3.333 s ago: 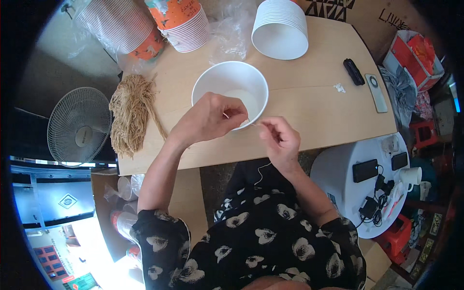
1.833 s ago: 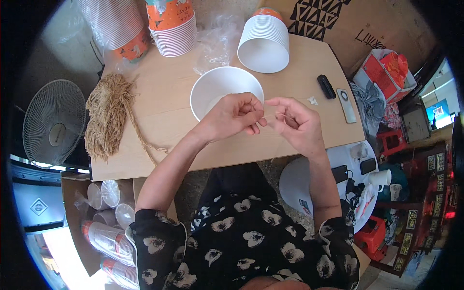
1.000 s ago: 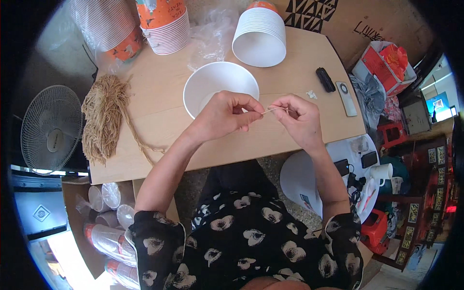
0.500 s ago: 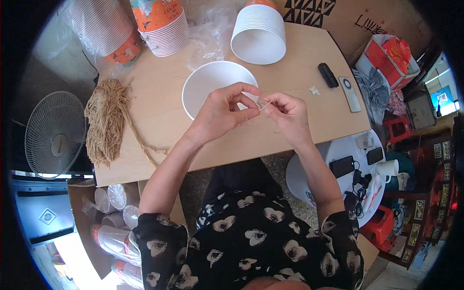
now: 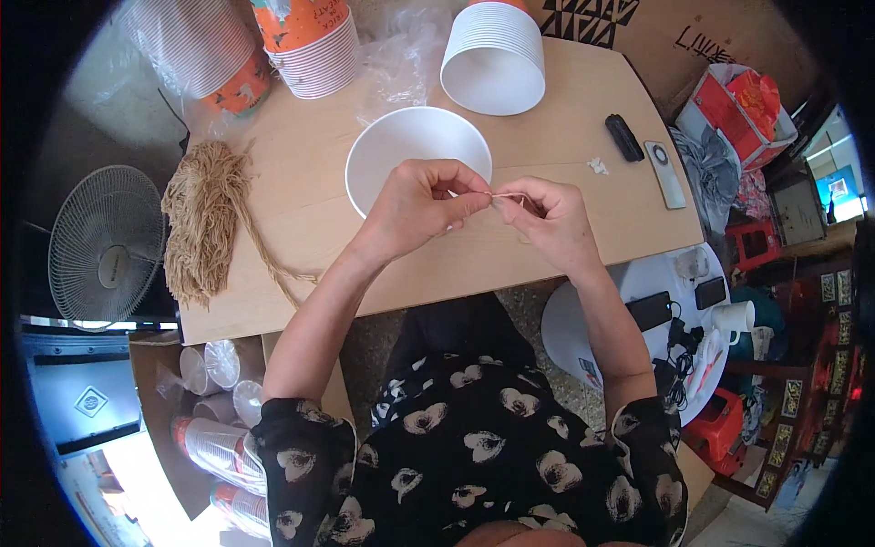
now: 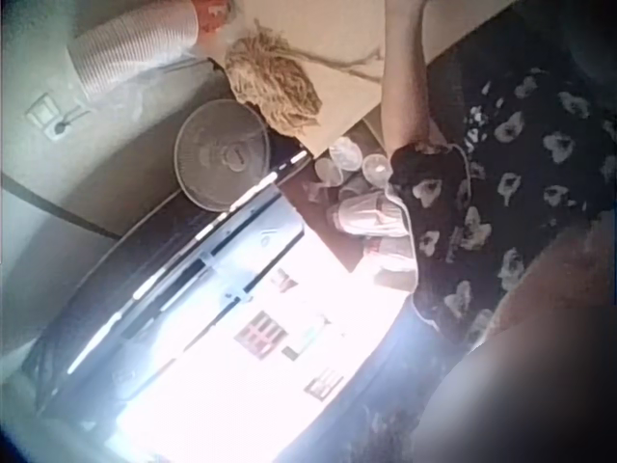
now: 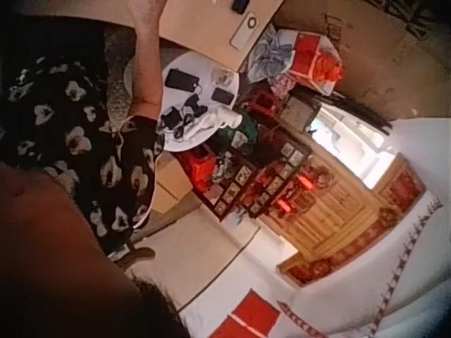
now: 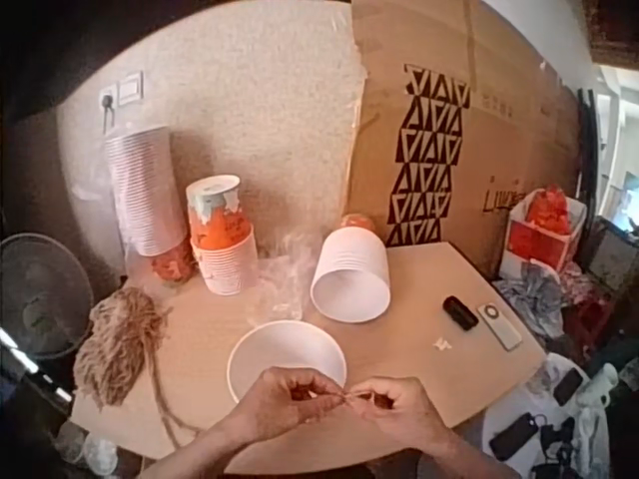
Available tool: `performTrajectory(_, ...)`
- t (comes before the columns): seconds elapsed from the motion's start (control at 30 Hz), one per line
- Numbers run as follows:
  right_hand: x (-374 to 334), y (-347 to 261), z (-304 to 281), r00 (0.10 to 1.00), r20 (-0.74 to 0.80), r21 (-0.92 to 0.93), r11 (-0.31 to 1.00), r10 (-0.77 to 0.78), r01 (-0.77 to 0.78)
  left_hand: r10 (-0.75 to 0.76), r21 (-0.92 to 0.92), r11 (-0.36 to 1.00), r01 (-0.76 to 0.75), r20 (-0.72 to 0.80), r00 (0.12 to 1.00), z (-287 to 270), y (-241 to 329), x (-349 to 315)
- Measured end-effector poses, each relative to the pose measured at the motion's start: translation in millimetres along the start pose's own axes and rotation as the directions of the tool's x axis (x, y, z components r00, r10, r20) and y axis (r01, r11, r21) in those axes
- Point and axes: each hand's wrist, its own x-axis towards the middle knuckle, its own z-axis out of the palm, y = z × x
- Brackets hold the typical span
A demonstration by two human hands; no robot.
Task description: Manually attaching thin string handles to the rim of paper bowls.
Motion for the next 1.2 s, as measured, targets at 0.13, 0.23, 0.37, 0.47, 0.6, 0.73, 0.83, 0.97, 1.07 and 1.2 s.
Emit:
performTrajectory(0.13,0,-3,-1,0.999,0.044,0.003,1.0,-0.007,0.007,-0.03,-0.02,0.999,0.03,0.002,1.0,-1,3,-1)
performTrajectory(0.23,2,1,-2,0.997,0.076,0.002,1.0,-0.021,0.021,-0.014,-0.008,1.0,0.014,-0.011,1.0,-2,0,0)
performTrajectory(0.37,3,0,0,0.995,0.095,0.068,0.998,-0.018,0.012,0.015,-0.036,0.999,-0.016,-0.01,1.0,-1,1,-2)
performTrajectory(0.47,3,-1,1,0.992,0.122,0.146,0.988,0.031,-0.049,0.02,-0.041,0.999,-0.02,-0.008,1.0,-2,-2,-1)
performTrajectory(0.6,5,-2,1,0.989,0.139,0.173,0.981,0.059,-0.083,-0.001,0.008,1.0,0.001,-0.032,0.999,-2,3,-1)
performTrajectory(0.73,6,-3,1,0.984,0.155,0.211,0.97,0.091,-0.122,0.0,0.001,1.0,0.0,-0.025,1.0,-1,4,-2)
performTrajectory(0.83,7,0,-1,0.966,0.188,0.275,0.935,0.177,-0.225,-0.01,0.011,1.0,0.01,-0.007,1.0,-2,4,-2)
performTrajectory(0.97,8,3,1,0.958,0.213,0.431,0.861,0.193,-0.269,-0.023,0.005,1.0,0.023,0.002,1.0,-3,3,-1)
performTrajectory(1.07,10,3,2,0.949,0.214,0.461,0.832,0.232,-0.308,-0.013,-0.003,1.0,0.013,0.007,1.0,-3,4,-2)
performTrajectory(1.2,11,1,-1,0.938,0.232,0.487,0.804,0.256,-0.34,0.001,-0.045,0.999,-0.002,-0.032,0.999,0,6,-2)
